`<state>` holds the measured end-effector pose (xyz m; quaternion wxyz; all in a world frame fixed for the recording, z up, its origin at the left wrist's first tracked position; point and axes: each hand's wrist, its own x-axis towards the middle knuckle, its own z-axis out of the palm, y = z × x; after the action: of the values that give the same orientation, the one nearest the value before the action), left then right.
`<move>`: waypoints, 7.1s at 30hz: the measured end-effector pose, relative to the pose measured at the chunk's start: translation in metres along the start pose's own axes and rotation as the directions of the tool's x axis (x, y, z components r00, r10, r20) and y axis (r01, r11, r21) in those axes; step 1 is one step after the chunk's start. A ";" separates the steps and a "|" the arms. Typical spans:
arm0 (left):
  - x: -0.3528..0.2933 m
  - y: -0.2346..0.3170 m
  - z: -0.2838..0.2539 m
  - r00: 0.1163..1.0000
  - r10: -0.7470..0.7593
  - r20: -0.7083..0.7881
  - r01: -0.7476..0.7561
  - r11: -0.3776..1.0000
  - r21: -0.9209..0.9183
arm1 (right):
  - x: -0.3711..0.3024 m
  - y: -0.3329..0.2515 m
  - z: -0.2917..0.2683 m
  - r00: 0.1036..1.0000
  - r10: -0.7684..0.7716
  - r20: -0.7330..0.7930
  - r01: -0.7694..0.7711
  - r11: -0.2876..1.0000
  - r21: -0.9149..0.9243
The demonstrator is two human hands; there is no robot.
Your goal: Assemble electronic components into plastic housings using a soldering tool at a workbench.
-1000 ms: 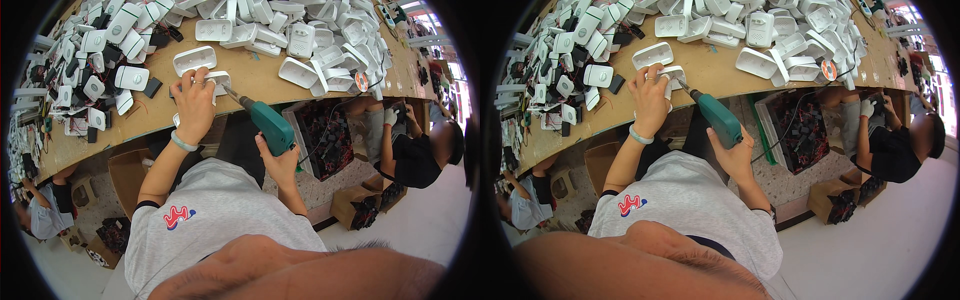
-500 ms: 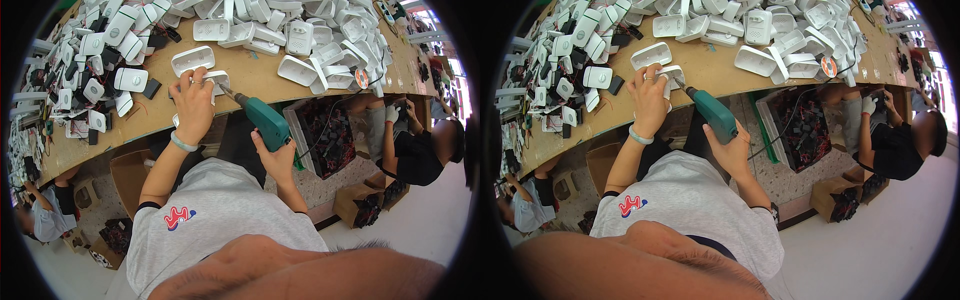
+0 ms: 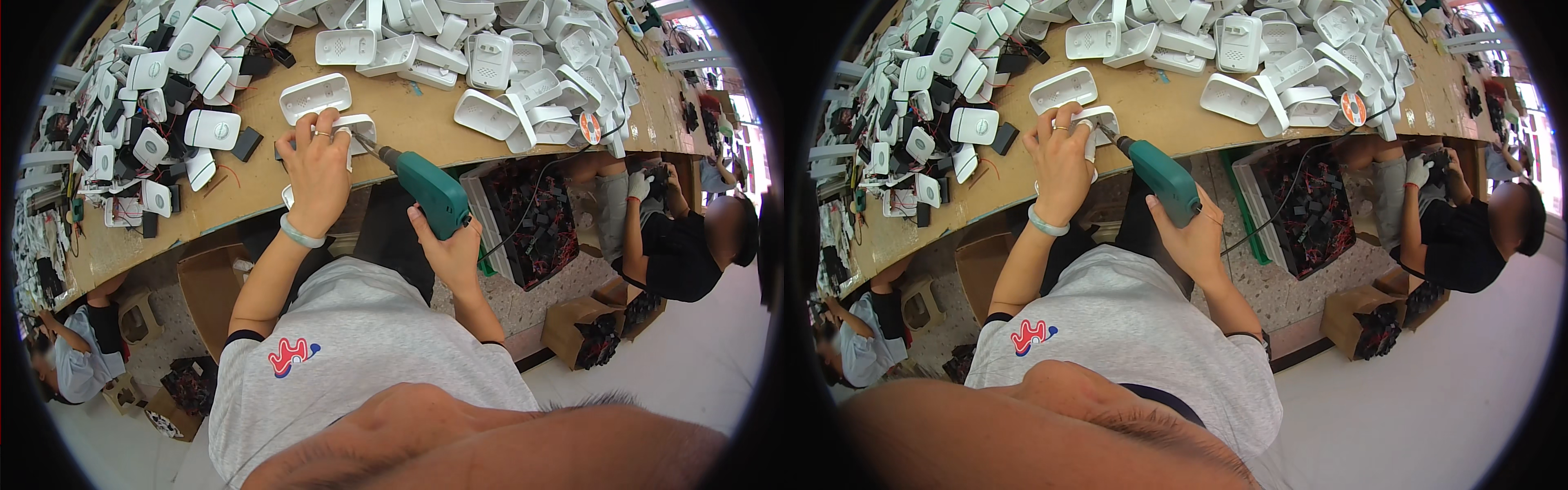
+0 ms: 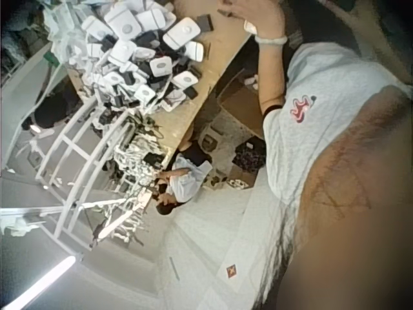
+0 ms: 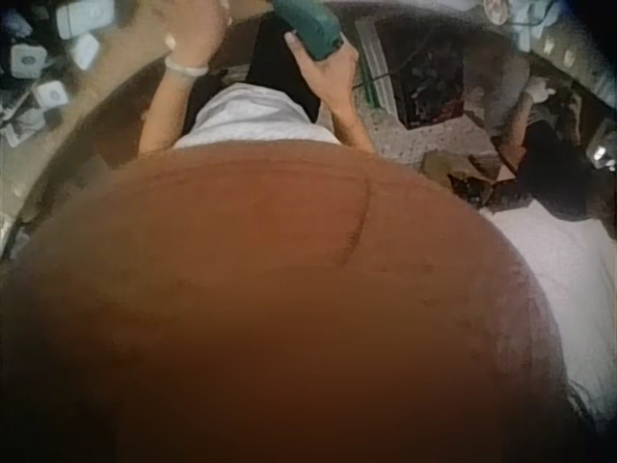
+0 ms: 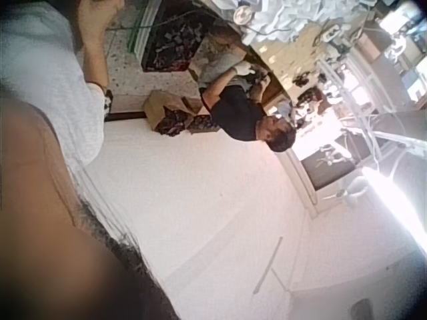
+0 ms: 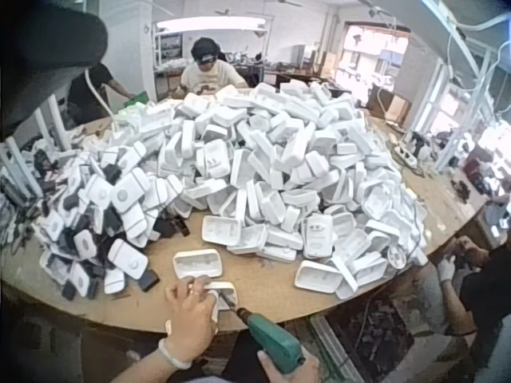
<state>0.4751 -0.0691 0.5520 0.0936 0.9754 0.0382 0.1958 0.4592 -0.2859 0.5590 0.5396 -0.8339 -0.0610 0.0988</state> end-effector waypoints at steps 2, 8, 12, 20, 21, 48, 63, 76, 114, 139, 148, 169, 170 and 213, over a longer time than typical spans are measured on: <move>0.000 0.000 0.000 1.000 -0.004 -0.002 0.004 1.000 -0.008 | 0.000 0.000 0.000 1.000 0.011 0.001 -0.011 1.000 -0.005; -0.001 0.000 0.001 1.000 -0.007 -0.005 0.007 1.000 -0.006 | 0.001 -0.002 -0.002 0.999 -0.032 0.002 0.032 0.999 -0.026; 0.000 0.000 0.001 1.000 -0.010 0.006 0.010 1.000 -0.016 | 0.000 -0.001 -0.002 0.999 -0.036 -0.005 0.035 0.999 -0.027; 0.000 0.000 0.001 1.000 -0.008 0.002 0.008 1.000 -0.008 | -0.006 -0.002 -0.008 1.000 -0.009 -0.002 0.009 1.000 -0.019; 0.000 0.000 0.001 1.000 -0.007 0.003 0.007 1.000 -0.009 | -0.009 -0.001 -0.010 1.000 0.002 -0.016 -0.002 1.000 -0.007; -0.012 0.000 -0.024 1.000 -0.027 0.010 0.026 1.000 0.016 | -0.031 -0.014 -0.017 0.984 0.080 -0.157 -0.022 0.939 0.343; -0.049 -0.011 -0.043 0.993 -0.113 -0.024 0.100 0.942 -0.321 | -0.032 -0.028 -0.008 0.985 0.033 -0.170 0.032 0.932 0.361; -0.046 0.005 -0.033 0.978 -0.145 0.150 0.146 0.989 -0.001 | -0.033 -0.035 -0.011 0.980 0.060 -0.190 0.014 0.931 0.365; -0.045 -0.014 -0.016 0.977 -0.186 0.106 0.213 0.807 -0.550 | -0.039 -0.034 -0.007 0.972 0.072 -0.226 0.016 0.931 0.364; -0.008 -0.027 0.005 0.990 0.022 -0.139 -0.048 0.981 -0.188 | -0.030 -0.008 0.030 0.971 -0.133 -0.198 0.138 0.990 0.009; -0.005 -0.026 0.006 0.994 0.021 -0.108 -0.035 0.991 -0.128 | -0.024 -0.011 0.033 0.973 -0.121 -0.194 0.120 0.993 -0.017; -0.003 -0.021 0.007 0.994 -0.006 -0.107 -0.006 0.994 -0.110 | -0.018 -0.015 0.027 0.986 -0.086 -0.145 0.077 0.995 -0.068; -0.003 -0.021 0.007 0.993 -0.001 -0.119 -0.012 0.994 -0.107 | -0.018 -0.014 0.027 0.988 -0.064 -0.139 0.057 0.997 -0.054; -0.011 -0.020 0.005 0.988 -0.066 -0.140 0.050 0.992 -0.114 | -0.031 -0.034 0.002 0.957 0.062 -0.283 0.043 0.935 0.352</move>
<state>0.4663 -0.0517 0.5398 0.1501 0.9507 0.0621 0.2643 0.4290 -0.2771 0.5921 0.6835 -0.7286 0.0417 -0.0125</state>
